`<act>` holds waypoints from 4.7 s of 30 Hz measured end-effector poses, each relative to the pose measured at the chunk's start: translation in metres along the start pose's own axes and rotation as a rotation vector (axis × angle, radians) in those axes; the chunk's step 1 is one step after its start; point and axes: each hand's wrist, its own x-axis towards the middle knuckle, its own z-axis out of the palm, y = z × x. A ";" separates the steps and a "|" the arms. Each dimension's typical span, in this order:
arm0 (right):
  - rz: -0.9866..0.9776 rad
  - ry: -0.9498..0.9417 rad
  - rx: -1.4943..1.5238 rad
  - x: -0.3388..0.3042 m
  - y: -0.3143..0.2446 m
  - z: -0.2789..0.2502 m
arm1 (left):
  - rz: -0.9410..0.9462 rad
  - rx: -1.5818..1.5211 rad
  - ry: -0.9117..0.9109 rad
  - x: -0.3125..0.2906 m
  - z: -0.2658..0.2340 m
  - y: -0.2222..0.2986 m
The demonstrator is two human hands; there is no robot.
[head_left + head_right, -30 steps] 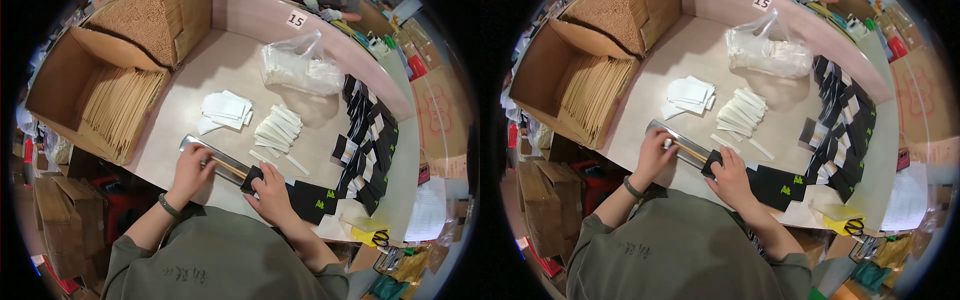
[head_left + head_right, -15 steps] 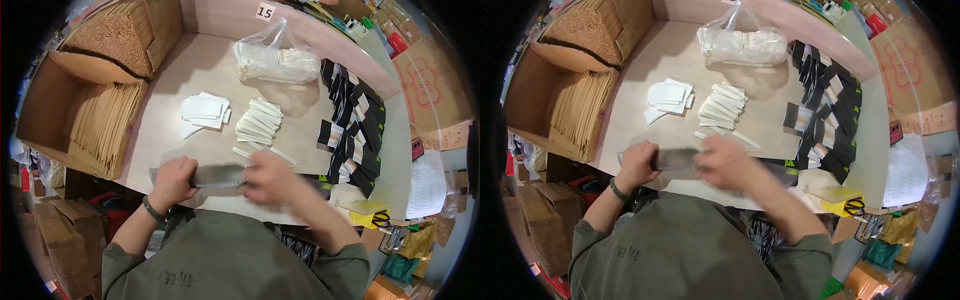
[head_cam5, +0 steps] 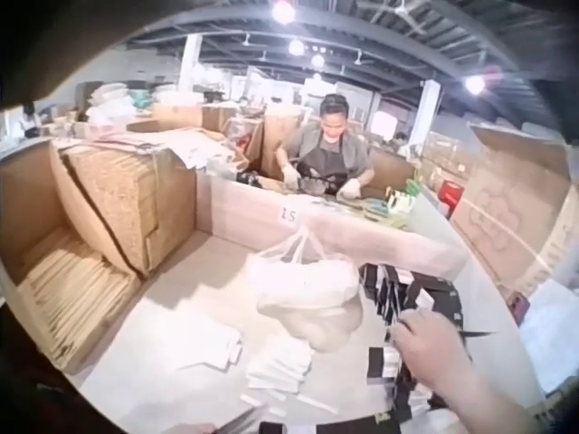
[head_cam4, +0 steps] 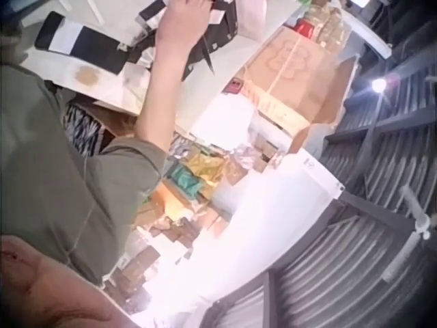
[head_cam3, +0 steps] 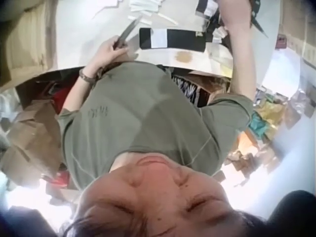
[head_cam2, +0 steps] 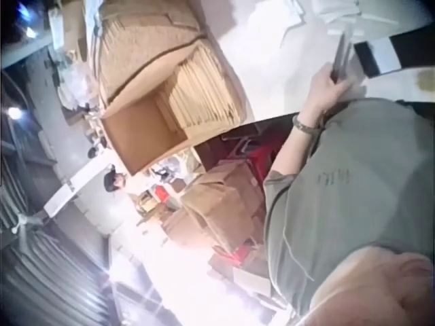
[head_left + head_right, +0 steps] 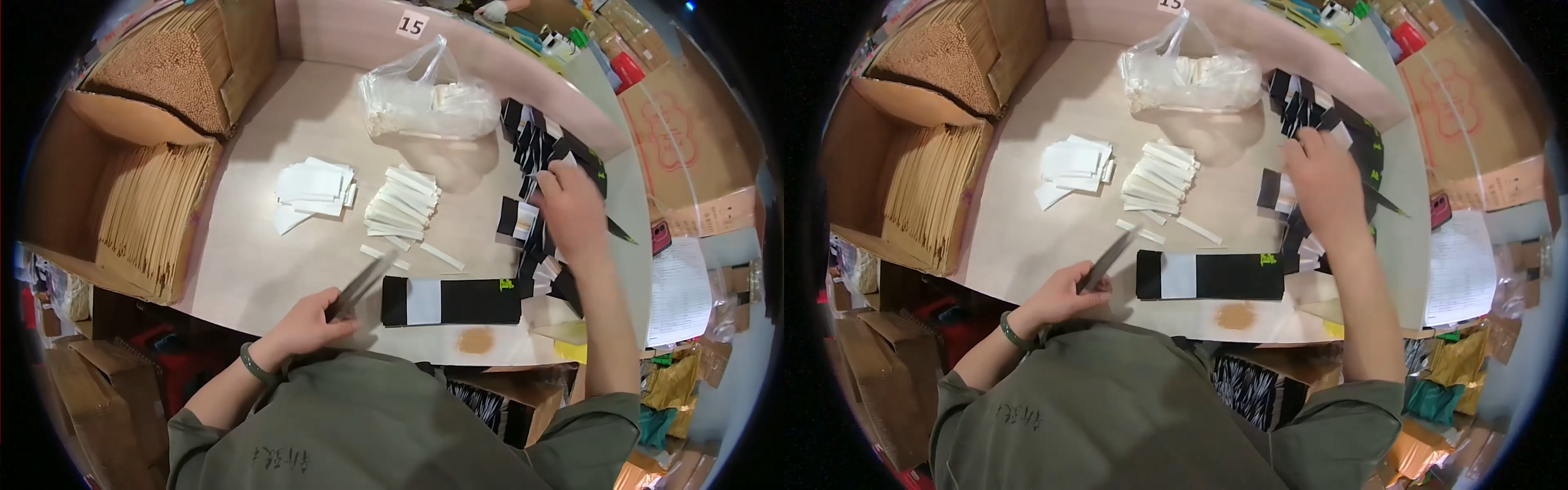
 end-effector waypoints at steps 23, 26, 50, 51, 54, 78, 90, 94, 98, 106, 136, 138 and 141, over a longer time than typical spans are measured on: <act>0.428 -0.445 0.854 -0.056 -0.216 0.088 | 0.306 0.685 0.342 -0.010 -0.017 0.001; 0.505 -0.618 1.026 -0.033 -0.224 0.080 | 0.337 0.744 0.088 0.000 -0.032 0.020; -0.006 -0.315 0.631 0.126 -0.214 0.152 | -0.226 0.765 0.913 -0.083 -0.209 -0.048; -0.026 -0.307 0.601 0.118 -0.214 0.140 | -0.252 0.759 0.891 -0.086 -0.208 -0.053; -0.016 -0.368 0.802 0.089 -0.221 0.084 | -0.124 0.793 0.972 -0.083 -0.220 -0.066; -0.109 -0.114 0.950 -0.065 -0.231 0.085 | 0.449 0.298 0.319 0.012 -0.015 -0.015; -0.091 -0.054 0.915 -0.050 -0.219 0.072 | 0.472 0.629 0.471 -0.012 -0.009 0.021; -0.395 -0.205 0.998 -0.028 -0.178 0.057 | 0.372 0.951 0.404 -0.012 -0.039 -0.005; 0.168 -0.140 0.567 -0.071 -0.037 0.077 | 0.016 0.433 0.357 -0.018 -0.035 0.008; -0.278 -0.270 0.759 -0.068 -0.166 0.096 | 0.208 0.133 -0.253 0.013 0.023 0.032; 0.341 -0.353 0.995 -0.011 -0.124 0.067 | 0.179 0.669 1.160 -0.080 -0.182 -0.026; 0.074 -0.072 0.880 0.044 -0.151 0.097 | 0.118 0.761 1.259 -0.098 -0.222 -0.059; 0.073 -0.191 1.048 0.136 -0.210 0.140 | -0.121 0.836 1.274 -0.117 -0.234 -0.083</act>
